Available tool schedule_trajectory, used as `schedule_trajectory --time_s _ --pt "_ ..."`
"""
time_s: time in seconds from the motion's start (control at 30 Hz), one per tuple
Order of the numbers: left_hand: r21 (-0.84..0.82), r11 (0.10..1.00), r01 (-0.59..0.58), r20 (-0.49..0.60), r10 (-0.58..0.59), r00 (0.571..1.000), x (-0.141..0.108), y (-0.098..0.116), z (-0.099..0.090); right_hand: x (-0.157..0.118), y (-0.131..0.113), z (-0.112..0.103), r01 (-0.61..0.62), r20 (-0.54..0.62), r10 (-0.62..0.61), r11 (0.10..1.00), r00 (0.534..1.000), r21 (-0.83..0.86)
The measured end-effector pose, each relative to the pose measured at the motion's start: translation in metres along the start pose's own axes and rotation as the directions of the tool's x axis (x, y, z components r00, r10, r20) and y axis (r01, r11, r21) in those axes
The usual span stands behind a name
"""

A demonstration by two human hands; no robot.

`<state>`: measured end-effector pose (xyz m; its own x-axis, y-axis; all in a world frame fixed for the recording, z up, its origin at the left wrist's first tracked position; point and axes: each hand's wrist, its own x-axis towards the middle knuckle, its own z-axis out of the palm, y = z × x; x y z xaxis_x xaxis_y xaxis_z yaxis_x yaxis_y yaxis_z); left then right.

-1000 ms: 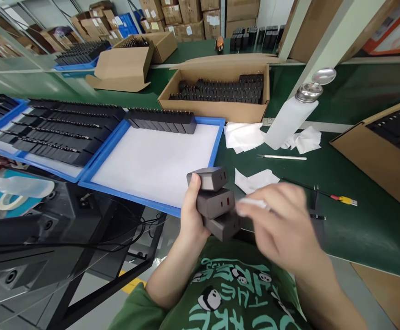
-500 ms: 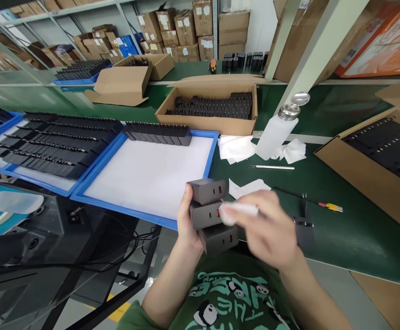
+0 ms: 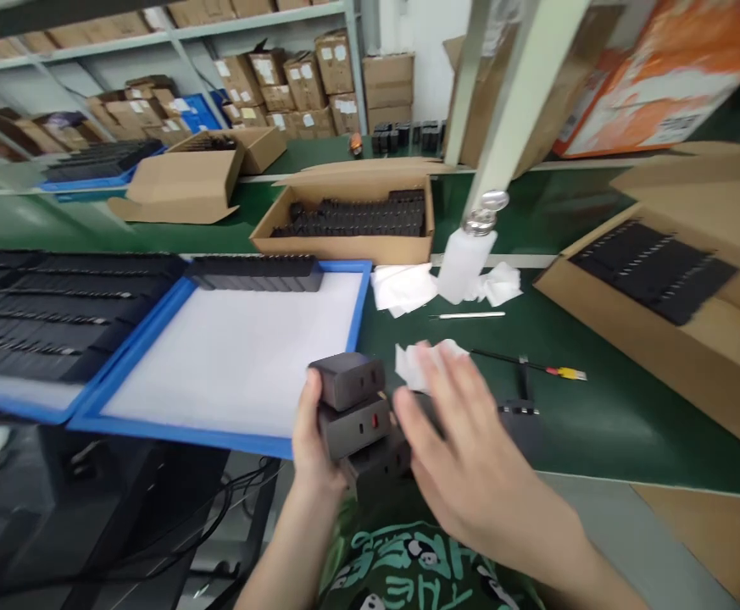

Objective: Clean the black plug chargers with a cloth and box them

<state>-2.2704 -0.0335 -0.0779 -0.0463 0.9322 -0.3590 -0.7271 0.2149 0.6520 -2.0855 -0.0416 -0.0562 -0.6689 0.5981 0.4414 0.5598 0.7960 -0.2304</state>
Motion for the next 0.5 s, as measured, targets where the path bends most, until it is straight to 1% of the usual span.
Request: schedule_trajectory --time_s 0.03,0.07,0.1,0.13,0.17,0.2,0.23,0.27,0.33,0.4,0.47,0.5 --pt "0.031 0.998 -0.063 -0.082 0.065 0.994 0.0 0.0 0.003 0.0 -0.002 -0.003 0.052 0.028 -0.052 0.999 0.998 -0.012" --pt "0.085 0.989 -0.123 -0.155 0.135 0.979 0.001 0.0 0.007 0.0 -0.004 -0.006 0.098 0.052 -0.097 0.995 0.994 -0.012" --pt "0.158 0.973 -0.167 -0.194 0.196 0.961 0.004 0.0 0.012 0.0 -0.004 -0.008 0.128 0.063 -0.127 0.991 0.99 -0.024" --pt "0.244 0.95 -0.197 -0.186 0.245 0.952 0.008 0.0 0.018 0.002 -0.004 -0.009 0.13 0.043 -0.127 0.989 0.991 -0.067" --pt "0.35 0.908 -0.23 -0.146 0.295 0.944 0.012 0.0 0.025 0.004 -0.003 -0.009 0.093 -0.003 -0.095 0.985 0.995 -0.142" --pt "0.447 0.854 -0.267 -0.072 0.331 0.941 0.018 -0.001 0.034 0.006 0.0 -0.01 0.027 -0.069 -0.044 0.972 0.997 -0.232" --pt "0.511 0.803 -0.305 0.02 0.344 0.939 0.023 -0.002 0.044 0.008 0.003 -0.01 -0.061 -0.144 0.017 0.948 0.989 -0.312" --pt "0.546 0.758 -0.358 0.105 0.361 0.926 0.028 -0.004 0.057 0.01 0.008 -0.012 -0.151 -0.215 0.074 0.918 0.974 -0.367" --pt "0.554 0.684 -0.474 0.26 0.398 0.879 0.037 -0.012 0.085 0.011 0.018 -0.018 -0.306 -0.311 0.186 0.863 0.932 -0.402" --pt "0.509 0.653 -0.56 0.402 0.395 0.826 0.041 -0.023 0.115 0.007 0.029 -0.029 -0.414 -0.361 0.273 0.815 0.892 -0.405" --pt "0.45 0.644 -0.618 0.548 0.347 0.761 0.044 -0.036 0.146 -0.004 0.043 -0.044 -0.49 -0.41 0.321 0.761 0.854 -0.425" --pt "0.423 0.652 -0.629 0.612 0.306 0.729 0.046 -0.044 0.161 -0.012 0.052 -0.054 -0.517 -0.442 0.322 0.732 0.837 -0.444"
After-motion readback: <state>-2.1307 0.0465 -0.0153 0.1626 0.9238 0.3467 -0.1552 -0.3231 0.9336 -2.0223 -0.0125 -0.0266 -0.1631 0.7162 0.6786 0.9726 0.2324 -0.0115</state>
